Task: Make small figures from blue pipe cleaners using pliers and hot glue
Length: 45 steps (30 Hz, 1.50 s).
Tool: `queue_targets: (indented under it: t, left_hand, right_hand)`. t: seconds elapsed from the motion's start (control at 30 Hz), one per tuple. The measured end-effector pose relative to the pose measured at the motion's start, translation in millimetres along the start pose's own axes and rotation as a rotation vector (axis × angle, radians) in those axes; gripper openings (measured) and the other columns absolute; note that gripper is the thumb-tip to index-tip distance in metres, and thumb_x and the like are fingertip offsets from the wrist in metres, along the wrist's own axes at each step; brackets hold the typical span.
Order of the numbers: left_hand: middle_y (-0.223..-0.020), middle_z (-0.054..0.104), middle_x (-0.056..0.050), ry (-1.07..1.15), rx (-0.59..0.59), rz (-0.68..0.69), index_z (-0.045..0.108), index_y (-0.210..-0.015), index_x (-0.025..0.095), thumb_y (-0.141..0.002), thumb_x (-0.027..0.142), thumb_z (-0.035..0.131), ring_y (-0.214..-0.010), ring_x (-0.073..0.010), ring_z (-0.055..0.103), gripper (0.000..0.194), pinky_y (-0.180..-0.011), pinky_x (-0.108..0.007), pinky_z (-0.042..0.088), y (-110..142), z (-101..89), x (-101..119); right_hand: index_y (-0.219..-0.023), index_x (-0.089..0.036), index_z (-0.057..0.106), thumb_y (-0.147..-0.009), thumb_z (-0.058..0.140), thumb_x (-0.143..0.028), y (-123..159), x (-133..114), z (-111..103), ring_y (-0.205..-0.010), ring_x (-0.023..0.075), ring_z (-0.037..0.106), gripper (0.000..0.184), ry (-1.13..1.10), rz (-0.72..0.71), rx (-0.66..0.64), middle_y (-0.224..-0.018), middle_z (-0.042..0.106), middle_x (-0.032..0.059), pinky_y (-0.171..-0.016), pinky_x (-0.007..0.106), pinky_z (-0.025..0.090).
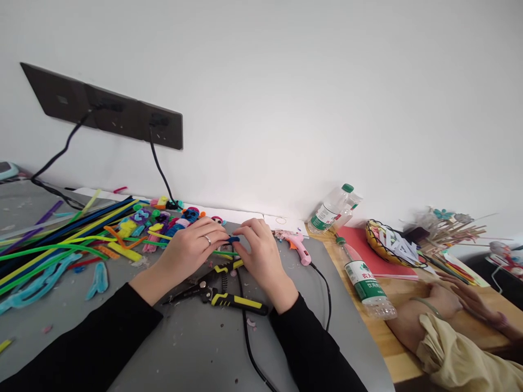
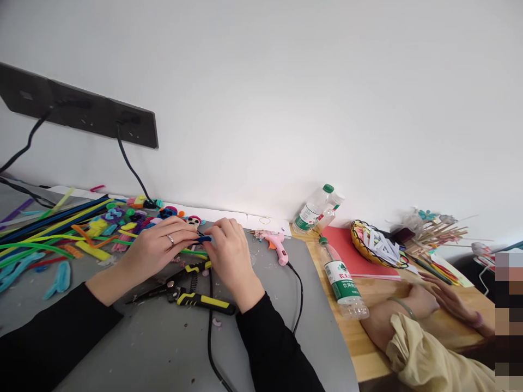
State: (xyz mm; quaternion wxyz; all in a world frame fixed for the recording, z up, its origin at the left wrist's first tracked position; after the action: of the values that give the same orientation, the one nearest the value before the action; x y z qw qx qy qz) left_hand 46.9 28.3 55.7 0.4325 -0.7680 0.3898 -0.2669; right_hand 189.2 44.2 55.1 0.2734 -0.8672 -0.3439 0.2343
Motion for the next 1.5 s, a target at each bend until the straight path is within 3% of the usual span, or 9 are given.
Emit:
queue_targets:
  t: [0.17,0.43,1.5]
  left_hand:
    - [-0.093,0.078,-0.004,0.024,-0.016,-0.042,0.074,-0.101,0.022,-0.104,0.018,0.051,-0.089,-0.0202,0.071,0.024,-0.081,-0.034,0.06,4,3.4,-5]
    - [-0.094,0.078,-0.005,0.026,-0.029,-0.057,0.073,-0.103,0.021,-0.103,0.018,0.053,-0.091,-0.0205,0.07,0.02,-0.083,-0.035,0.06,6,1.5,-11]
    - [-0.093,0.079,-0.004,0.024,-0.038,-0.045,0.072,-0.1,0.021,-0.103,0.019,0.056,-0.088,-0.0189,0.07,0.017,-0.082,-0.034,0.059,3,1.8,-8]
  right_hand:
    - [-0.095,-0.02,0.065,-0.094,0.063,-0.01,0,1,1,-0.095,0.0238,0.058,0.01,-0.001,-0.003,-0.004,-0.102,0.065,0.0084,-0.082,0.037,0.05]
    - [-0.102,-0.021,0.068,-0.097,0.061,-0.012,0,-1,1,-0.099,0.0242,0.058,0.011,-0.023,-0.011,-0.026,-0.105,0.065,0.0092,-0.084,0.039,0.051]
    - [-0.092,-0.021,0.069,-0.094,0.064,-0.01,-1,4,1,-0.095,0.0231,0.058,0.012,-0.04,0.012,-0.001,-0.1,0.066,0.0075,-0.083,0.037,0.05]
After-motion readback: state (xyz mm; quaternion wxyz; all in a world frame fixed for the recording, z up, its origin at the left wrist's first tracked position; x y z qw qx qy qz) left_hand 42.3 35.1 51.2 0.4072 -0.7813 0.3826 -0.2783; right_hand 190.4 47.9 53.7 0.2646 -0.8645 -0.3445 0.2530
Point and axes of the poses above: each hand's wrist, its own y-axis away from the middle knuckle, its own z-axis out of the palm, x = y × z, the point moved 7 cm from there along -y, towards the middle knuckle
